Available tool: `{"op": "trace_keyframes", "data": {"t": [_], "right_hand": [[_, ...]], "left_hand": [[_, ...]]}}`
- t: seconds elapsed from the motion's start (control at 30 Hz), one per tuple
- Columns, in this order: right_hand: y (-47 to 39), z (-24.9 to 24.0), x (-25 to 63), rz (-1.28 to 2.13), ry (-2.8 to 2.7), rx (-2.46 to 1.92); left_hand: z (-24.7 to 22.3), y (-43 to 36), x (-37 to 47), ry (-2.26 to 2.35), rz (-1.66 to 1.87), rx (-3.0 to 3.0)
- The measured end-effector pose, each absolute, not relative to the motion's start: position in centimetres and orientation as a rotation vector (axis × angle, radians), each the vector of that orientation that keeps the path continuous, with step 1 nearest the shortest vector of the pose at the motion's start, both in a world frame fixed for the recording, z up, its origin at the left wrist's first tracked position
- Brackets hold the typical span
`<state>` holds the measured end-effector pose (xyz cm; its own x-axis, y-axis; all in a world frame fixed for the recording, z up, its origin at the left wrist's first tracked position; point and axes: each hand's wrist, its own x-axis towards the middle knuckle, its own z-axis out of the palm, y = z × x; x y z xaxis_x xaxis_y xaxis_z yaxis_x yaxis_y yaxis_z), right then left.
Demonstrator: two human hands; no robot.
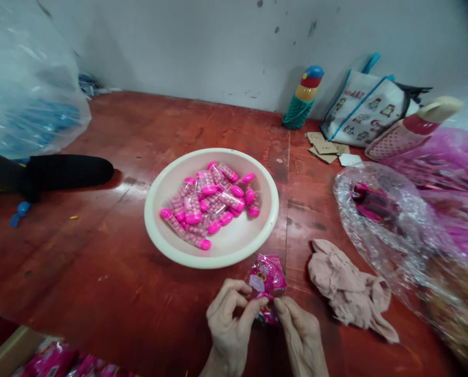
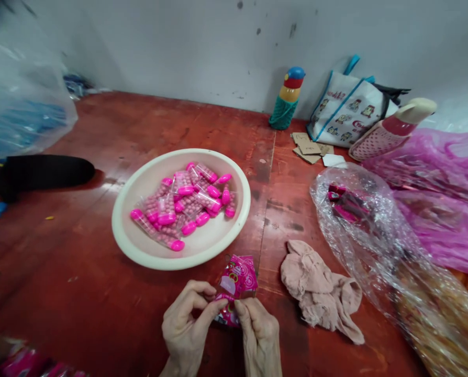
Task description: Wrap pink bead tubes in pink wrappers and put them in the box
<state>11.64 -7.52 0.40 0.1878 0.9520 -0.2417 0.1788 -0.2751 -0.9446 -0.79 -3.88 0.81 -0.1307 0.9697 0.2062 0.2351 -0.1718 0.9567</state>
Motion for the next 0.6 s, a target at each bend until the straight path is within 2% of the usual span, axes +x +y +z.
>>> {"op": "trace_keyframes", "data": {"t": [0.13,0.23,0.43,0.6], "right_hand": [[-7.0,0.9,11.8,1.298,-0.86,-1.596],[-6.9,1.4,11.7,1.248,-0.799,-1.629],[-6.8,1.7,11.6,0.943,-1.146,-1.741],[-6.8,1.8,11.2,0.945,-1.293,-1.671]], "left_hand": [[1.2,-3.3,-1.1,1.291,1.212,1.341],[1.3,-3.0,-1.6,1.251,1.11,1.168],[1.3,-3.1,-2.8,1.193,1.133,1.082],[1.2,-2.9,-2.5,1.172,1.074,0.929]]}}
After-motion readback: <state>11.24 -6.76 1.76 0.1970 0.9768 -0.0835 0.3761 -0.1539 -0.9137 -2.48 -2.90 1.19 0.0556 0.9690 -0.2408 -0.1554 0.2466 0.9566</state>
